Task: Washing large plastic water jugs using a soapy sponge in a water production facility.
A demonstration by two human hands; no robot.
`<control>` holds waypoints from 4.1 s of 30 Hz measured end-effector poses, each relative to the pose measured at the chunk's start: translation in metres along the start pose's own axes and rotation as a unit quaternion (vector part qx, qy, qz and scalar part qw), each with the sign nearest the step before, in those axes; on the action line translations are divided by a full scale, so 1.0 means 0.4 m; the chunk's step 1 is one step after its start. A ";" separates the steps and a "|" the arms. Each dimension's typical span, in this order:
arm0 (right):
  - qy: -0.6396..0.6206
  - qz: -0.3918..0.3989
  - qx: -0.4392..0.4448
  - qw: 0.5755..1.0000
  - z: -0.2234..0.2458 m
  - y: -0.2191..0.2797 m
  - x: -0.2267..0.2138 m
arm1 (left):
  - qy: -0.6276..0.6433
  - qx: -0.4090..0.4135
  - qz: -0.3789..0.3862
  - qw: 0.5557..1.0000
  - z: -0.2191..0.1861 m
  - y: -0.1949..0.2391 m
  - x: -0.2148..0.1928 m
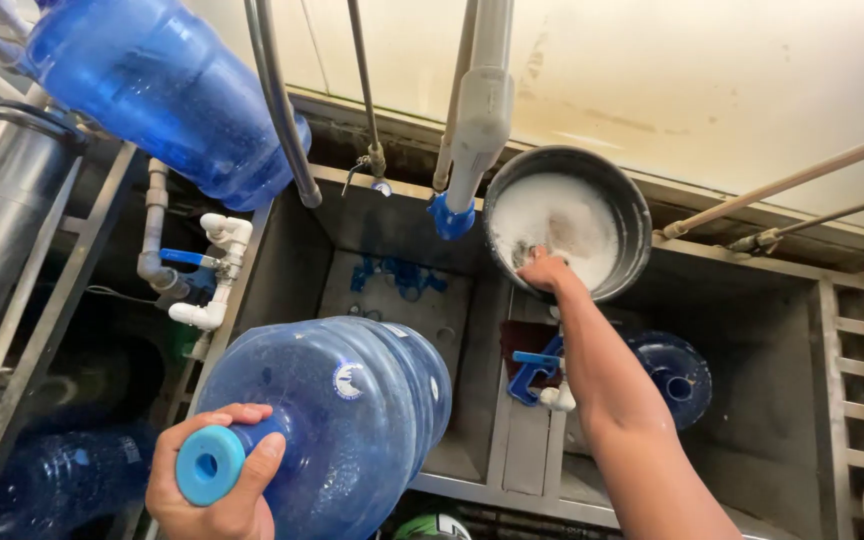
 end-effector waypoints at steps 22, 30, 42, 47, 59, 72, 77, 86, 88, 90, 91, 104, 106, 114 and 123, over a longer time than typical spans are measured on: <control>-0.460 -0.058 -0.432 0.774 0.613 0.829 0.334 | 0.071 -0.037 -0.064 0.995 0.062 -0.217 -0.217; -0.290 -0.060 -0.435 0.850 0.637 0.681 0.471 | 0.093 -0.026 -0.023 0.995 0.109 -0.281 -0.330; -0.398 -0.152 -0.387 0.818 0.834 1.057 0.423 | 0.081 -0.041 -0.006 0.996 0.129 -0.321 -0.371; -0.182 -0.069 -0.534 0.823 0.912 0.947 0.378 | 0.086 -0.027 0.033 0.995 0.134 -0.340 -0.427; -0.251 -0.173 -0.364 0.880 0.728 0.841 0.611 | 0.126 -0.039 -0.261 0.956 0.161 -0.344 -0.443; -0.219 -0.065 -0.495 0.839 0.811 0.785 0.459 | 0.078 0.029 -0.031 0.996 0.092 -0.372 -0.491; -0.164 -0.206 -0.284 0.922 0.703 0.793 0.565 | 0.175 -0.075 -0.229 0.955 0.178 -0.434 -0.556; -0.110 -0.118 -0.520 0.839 0.966 1.104 0.466 | 0.155 -0.005 -0.116 0.981 0.144 -0.395 -0.517; -0.097 -0.100 -0.530 0.836 0.984 1.053 0.429 | 0.145 0.014 -0.053 0.988 0.134 -0.373 -0.508; -0.081 -0.080 -0.546 0.830 1.000 1.017 0.406 | 0.137 0.039 0.005 0.990 0.124 -0.364 -0.490; -0.113 -0.072 -0.510 0.850 0.997 0.999 0.400 | 0.139 0.042 0.019 0.989 0.121 -0.366 -0.480; -0.151 -0.221 -0.652 0.709 0.847 1.145 0.483 | 0.175 0.046 0.046 0.982 0.168 -0.400 -0.520; -0.132 -0.190 -0.620 0.750 0.894 1.106 0.431 | 0.179 0.058 0.077 0.979 0.137 -0.396 -0.496; -0.124 -0.146 -0.635 0.748 0.839 1.124 0.441 | 0.148 0.043 0.041 0.987 0.138 -0.393 -0.497; -0.083 -0.130 -0.563 0.812 0.915 1.057 0.404 | 0.167 0.058 0.099 0.979 0.102 -0.380 -0.469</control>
Point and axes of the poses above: each hand's wrist, its own y-axis away from the middle knuckle, its own x-axis out of the palm, z = x × y, the point moved 4 cm from there along -y, towards the middle knuckle, and after that the axes turned 5 degrees about -x, right-handed, at the moved point
